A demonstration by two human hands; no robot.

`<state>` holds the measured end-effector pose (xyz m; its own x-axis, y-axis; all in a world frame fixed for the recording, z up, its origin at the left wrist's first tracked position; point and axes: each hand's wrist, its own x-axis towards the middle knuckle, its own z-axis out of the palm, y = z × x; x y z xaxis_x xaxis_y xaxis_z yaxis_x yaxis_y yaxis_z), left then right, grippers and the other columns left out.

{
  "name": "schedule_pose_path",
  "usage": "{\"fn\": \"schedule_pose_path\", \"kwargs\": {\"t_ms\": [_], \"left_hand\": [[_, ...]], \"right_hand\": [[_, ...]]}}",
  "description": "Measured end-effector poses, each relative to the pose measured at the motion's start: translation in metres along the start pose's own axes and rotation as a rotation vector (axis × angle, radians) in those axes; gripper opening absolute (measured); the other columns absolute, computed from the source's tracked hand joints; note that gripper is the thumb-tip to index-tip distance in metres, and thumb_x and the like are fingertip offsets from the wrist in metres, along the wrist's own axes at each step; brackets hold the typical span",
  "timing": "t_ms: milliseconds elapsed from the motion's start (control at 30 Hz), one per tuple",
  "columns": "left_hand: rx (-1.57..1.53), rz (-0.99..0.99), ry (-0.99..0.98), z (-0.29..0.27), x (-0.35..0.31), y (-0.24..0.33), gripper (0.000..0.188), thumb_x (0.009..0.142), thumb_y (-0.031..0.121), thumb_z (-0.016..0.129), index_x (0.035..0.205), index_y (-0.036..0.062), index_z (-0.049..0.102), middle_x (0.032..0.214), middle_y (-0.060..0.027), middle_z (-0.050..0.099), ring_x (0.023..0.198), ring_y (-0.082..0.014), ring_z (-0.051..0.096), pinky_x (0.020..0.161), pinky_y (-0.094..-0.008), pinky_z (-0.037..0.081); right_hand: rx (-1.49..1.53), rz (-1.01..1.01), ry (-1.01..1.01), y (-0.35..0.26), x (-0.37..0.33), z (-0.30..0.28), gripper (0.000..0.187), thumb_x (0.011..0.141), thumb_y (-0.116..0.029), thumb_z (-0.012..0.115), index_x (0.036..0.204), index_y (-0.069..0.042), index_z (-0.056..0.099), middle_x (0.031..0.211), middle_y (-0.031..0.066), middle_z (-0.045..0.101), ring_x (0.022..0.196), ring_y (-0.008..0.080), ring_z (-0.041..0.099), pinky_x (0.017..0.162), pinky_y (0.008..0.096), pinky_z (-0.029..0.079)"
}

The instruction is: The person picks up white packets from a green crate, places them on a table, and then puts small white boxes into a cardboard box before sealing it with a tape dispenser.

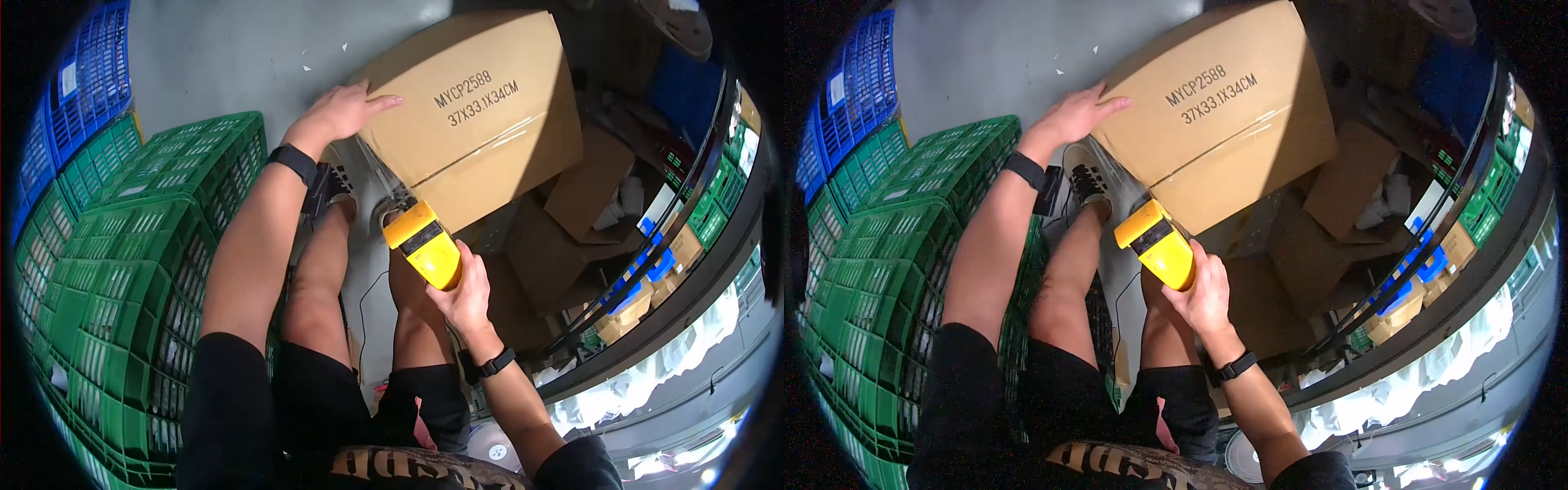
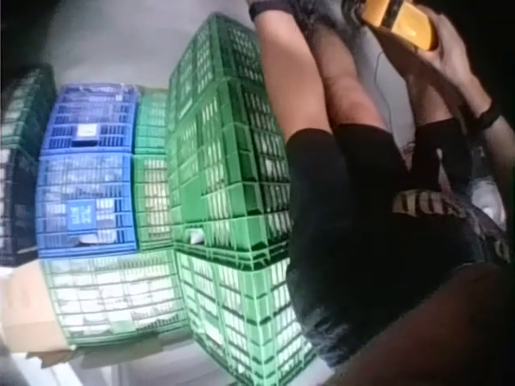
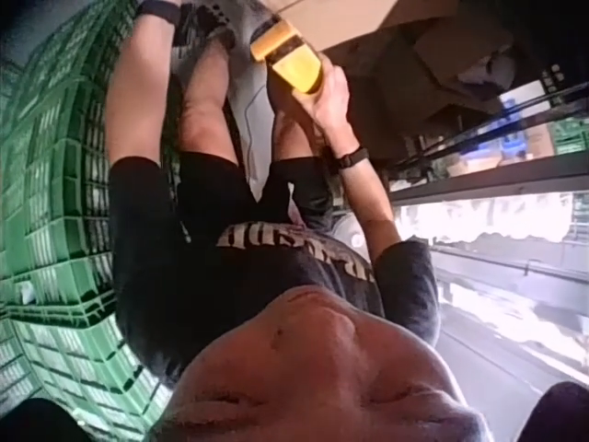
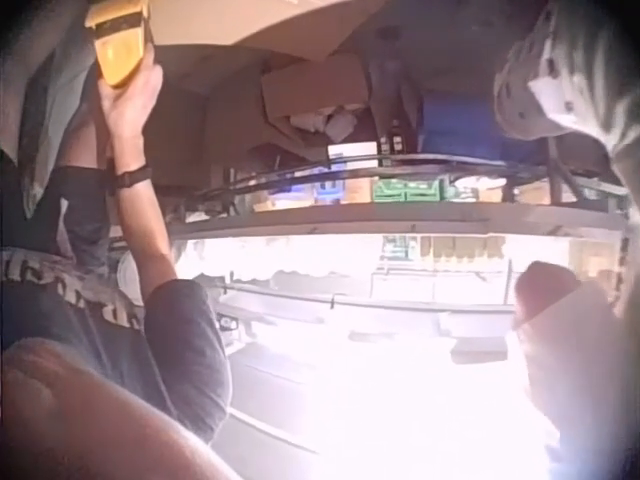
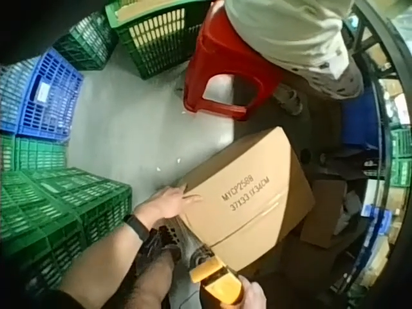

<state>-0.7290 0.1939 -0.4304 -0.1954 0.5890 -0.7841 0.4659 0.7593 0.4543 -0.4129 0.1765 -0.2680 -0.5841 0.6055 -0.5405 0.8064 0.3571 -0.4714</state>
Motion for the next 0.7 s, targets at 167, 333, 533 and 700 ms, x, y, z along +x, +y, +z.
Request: {"fn": "schedule_pose_path", "kwargs": {"t_ms": [167, 333, 533, 700], "left_hand": [[-0.019, 0.072, -0.052, 0.004, 0.007, -0.004, 0.086, 0.088, 0.067, 0.044, 0.145, 0.0025, 0.034, 0.141, -0.0234, 0.044, 0.133, -0.0356, 0.041, 0.11, -0.0397, 0.031], [-0.012, 0.115, -0.029, 0.004, 0.018, -0.016, 0.082, 0.088, 0.066, 0.045, 0.145, 0.0072, 0.036, 0.14, -0.0213, 0.047, 0.131, -0.0357, 0.043, 0.109, -0.0388, 0.033], [-0.169, 0.219, -0.093, 0.01, 0.014, -0.018, 0.086, 0.087, 0.068, 0.045, 0.143, 0.0036, 0.038, 0.14, -0.0229, 0.046, 0.129, -0.0377, 0.045, 0.108, -0.0379, 0.034], [-0.177, 0.136, 0.013, 0.017, -0.002, -0.013, 0.085, 0.088, 0.065, 0.049, 0.138, -0.003, 0.042, 0.136, -0.0265, 0.049, 0.125, -0.0369, 0.049, 0.106, -0.0389, 0.036]], "right_hand": [[-0.003, -0.031, 0.008, 0.034, -0.007, 0.006, 0.078, 0.06, -0.012, 0.079, 0.129, -0.002, 0.045, 0.094, 0.0179, 0.055, 0.088, 0.0354, 0.058, 0.079, 0.0396, 0.05], [-0.021, 0.014, 0.002, 0.086, -0.051, 0.009, 0.082, 0.057, -0.012, 0.081, 0.13, -0.003, 0.045, 0.095, 0.0177, 0.055, 0.089, 0.0365, 0.057, 0.08, 0.0409, 0.05], [-0.038, 0.106, -0.044, 0.153, -0.117, 0.001, 0.086, 0.055, -0.012, 0.083, 0.13, -0.005, 0.044, 0.097, 0.018, 0.054, 0.09, 0.0372, 0.056, 0.082, 0.0414, 0.05], [0.037, 0.206, -0.059, 0.175, -0.145, 0.007, 0.088, 0.053, -0.014, 0.086, 0.13, -0.007, 0.045, 0.102, 0.0176, 0.054, 0.097, 0.0384, 0.055, 0.086, 0.0433, 0.048]]}}
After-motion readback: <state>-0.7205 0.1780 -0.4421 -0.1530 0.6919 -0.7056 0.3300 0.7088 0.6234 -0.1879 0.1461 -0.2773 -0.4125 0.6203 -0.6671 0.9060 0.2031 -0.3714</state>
